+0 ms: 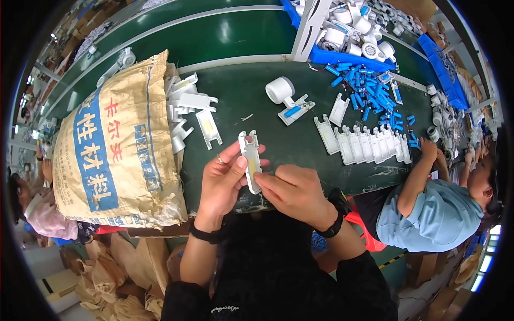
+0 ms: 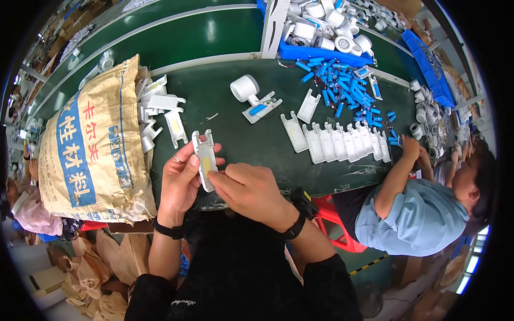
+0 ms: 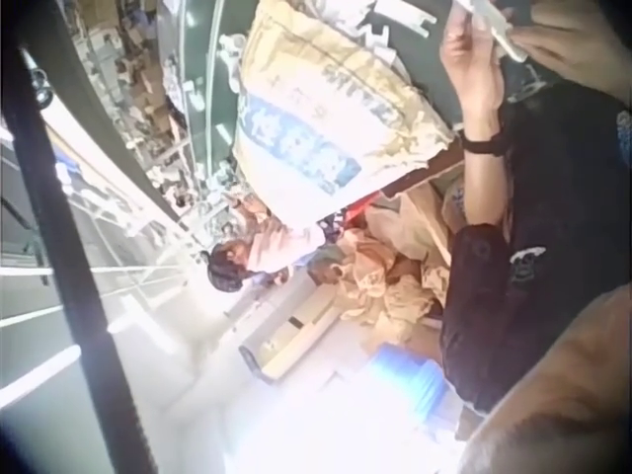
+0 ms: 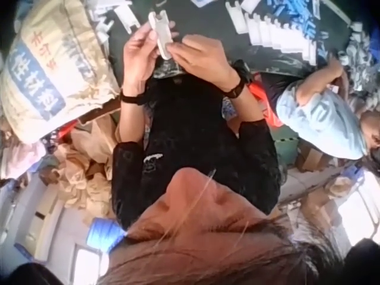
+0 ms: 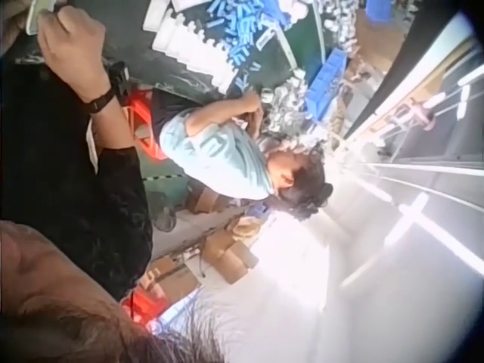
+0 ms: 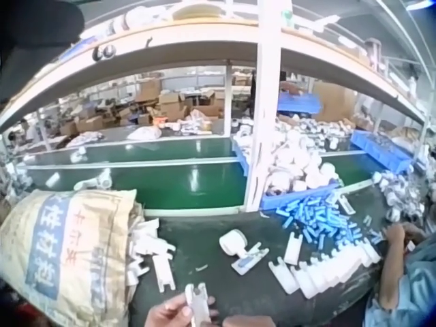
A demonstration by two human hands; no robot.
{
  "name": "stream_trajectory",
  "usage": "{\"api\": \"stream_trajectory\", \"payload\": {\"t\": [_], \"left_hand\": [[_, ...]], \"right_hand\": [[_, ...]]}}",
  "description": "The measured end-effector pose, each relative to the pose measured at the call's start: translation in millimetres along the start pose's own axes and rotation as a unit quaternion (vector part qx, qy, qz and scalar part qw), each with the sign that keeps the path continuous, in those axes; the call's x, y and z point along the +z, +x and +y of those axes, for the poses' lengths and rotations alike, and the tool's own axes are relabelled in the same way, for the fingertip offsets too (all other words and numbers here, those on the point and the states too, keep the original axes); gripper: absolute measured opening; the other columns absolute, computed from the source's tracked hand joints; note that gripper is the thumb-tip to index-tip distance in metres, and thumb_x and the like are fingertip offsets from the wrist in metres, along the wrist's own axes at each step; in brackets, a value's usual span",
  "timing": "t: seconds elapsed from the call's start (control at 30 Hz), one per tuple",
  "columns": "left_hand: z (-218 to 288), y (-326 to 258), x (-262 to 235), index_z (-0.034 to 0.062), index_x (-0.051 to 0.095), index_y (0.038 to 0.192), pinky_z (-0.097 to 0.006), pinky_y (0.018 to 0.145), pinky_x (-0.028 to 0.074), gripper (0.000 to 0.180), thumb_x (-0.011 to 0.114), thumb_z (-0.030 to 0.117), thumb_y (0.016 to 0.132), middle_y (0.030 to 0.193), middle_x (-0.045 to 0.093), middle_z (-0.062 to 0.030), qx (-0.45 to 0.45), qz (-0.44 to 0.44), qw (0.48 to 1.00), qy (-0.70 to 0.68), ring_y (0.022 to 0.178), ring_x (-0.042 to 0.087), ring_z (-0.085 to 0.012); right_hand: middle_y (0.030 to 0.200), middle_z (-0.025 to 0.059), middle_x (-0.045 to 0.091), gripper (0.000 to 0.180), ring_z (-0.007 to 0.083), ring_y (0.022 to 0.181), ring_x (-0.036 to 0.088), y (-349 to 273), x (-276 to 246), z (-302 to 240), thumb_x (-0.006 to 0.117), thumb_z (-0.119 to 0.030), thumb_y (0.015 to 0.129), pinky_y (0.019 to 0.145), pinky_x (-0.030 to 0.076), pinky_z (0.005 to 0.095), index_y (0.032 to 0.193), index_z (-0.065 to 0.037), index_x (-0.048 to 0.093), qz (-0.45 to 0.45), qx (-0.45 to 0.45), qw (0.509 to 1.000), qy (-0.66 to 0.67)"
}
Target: The person assembles electronic components by picking up a white plastic housing, peeling a backing from a light panel, and pressing it into the housing. They then connect a blue battery to a small circuit board and tuck them into the unit before setting it aside to repeat the process.
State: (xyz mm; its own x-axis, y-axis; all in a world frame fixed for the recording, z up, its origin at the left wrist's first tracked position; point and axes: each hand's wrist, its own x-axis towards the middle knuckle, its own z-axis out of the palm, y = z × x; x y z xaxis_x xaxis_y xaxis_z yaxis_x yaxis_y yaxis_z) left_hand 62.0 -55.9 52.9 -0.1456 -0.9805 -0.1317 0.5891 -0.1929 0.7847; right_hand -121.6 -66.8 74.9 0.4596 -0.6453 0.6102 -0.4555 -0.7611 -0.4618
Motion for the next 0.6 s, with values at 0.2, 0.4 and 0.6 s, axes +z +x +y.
{"api": "stream_trajectory", "payload": {"t": [0.2,0.4,0.6], "left_hand": [[2,0,1,0.0011,0.051,0.145,-0.040,0.091,0.061,0.042,0.056,0.013,0.105,0.134,0.063,-0.0207,-0.011,-0.005,1.000,0.020,0.112,0.069,-0.0298],[1,2,14,-0.0006,0.050,0.144,-0.039,0.093,0.060,0.041,0.056,0.011,0.105,0.131,0.064,-0.0183,-0.080,-0.033,0.996,0.031,0.114,0.068,-0.0275],[-67,36,43,-0.0054,0.048,0.139,-0.036,0.099,0.055,0.039,0.054,0.005,0.102,0.127,0.064,-0.0157,-0.191,0.053,0.979,0.057,0.113,0.066,-0.0223]], "right_hand": [[0.069,0.0011,0.047,0.021,0.0169,0.056,0.054,-4,5,0,0.077,-0.002,0.076,0.047,0.043,0.0326,0.095,-0.011,0.072,0.003,0.010,1.000,0.003],[0.069,0.0019,0.052,0.020,0.0135,0.053,0.052,-11,-4,14,0.076,0.000,0.077,0.047,0.040,0.0286,0.093,-0.009,0.071,0.055,0.147,0.985,0.078],[0.068,-0.0019,0.046,0.007,0.0040,0.052,0.039,-66,-45,31,0.057,0.004,0.092,0.046,0.036,0.0216,0.096,0.000,0.061,0.249,0.375,0.829,0.332]]}}
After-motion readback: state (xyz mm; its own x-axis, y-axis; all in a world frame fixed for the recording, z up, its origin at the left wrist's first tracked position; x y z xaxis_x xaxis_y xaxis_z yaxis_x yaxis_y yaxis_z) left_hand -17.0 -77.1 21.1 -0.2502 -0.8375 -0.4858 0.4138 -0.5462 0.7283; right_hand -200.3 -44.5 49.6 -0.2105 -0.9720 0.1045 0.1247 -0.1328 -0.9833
